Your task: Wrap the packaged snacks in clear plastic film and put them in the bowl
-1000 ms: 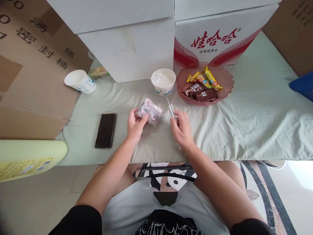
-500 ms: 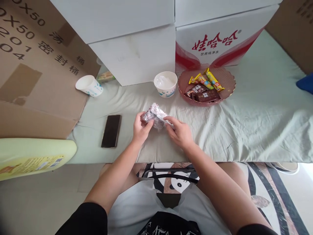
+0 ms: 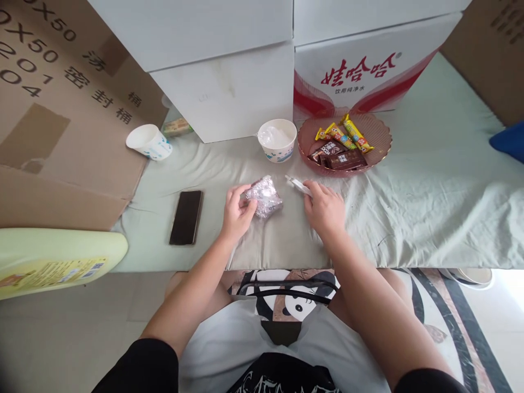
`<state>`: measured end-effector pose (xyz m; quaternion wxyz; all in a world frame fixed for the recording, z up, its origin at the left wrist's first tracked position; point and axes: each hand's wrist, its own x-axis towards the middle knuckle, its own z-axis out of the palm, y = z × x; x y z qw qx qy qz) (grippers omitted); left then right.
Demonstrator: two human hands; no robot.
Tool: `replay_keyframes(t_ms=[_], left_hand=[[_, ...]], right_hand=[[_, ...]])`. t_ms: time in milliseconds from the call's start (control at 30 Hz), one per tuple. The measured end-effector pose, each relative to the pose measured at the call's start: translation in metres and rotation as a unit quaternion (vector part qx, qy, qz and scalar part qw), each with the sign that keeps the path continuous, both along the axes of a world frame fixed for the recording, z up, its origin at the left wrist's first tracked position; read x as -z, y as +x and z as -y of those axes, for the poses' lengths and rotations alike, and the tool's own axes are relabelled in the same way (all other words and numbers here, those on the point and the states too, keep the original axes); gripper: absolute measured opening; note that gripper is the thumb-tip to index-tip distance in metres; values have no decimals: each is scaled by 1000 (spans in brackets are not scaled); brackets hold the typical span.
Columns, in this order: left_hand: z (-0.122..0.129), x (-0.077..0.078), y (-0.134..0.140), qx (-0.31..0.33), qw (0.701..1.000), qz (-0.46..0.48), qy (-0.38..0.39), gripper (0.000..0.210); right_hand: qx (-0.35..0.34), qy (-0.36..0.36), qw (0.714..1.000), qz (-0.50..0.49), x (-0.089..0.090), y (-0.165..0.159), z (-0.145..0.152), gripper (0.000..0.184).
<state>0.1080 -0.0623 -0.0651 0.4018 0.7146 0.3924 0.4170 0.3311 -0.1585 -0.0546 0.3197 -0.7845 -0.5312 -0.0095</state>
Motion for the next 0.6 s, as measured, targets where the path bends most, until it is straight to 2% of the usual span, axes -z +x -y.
replay_keyframes(t_ms=[100, 167, 233, 300, 467, 533, 600], left_hand=[[-1, -4, -6, -37, 992, -86, 80, 42], [-8, -5, -13, -46, 987, -107, 112, 39], [-15, -6, -16, -11, 986, -113, 126, 38], [-18, -6, -16, 43, 983, -119, 133, 41], [-10, -10, -6, 127, 974, -133, 132, 53], [-8, -13, -4, 136, 975, -130, 121, 46], [-8, -15, -4, 126, 979, -121, 105, 30]], right_hand=[[-3, 64, 998, 24, 0, -4, 0, 31], [-64, 103, 993, 3, 0, -11, 0, 34], [-150, 116, 982, -20, 1, -19, -1, 39], [-204, 118, 971, -31, 3, -27, -2, 44], [-230, 102, 966, -63, 5, -33, -6, 62], [-241, 81, 964, -78, 4, -30, -6, 62], [-246, 66, 963, -89, 3, -27, -4, 56]])
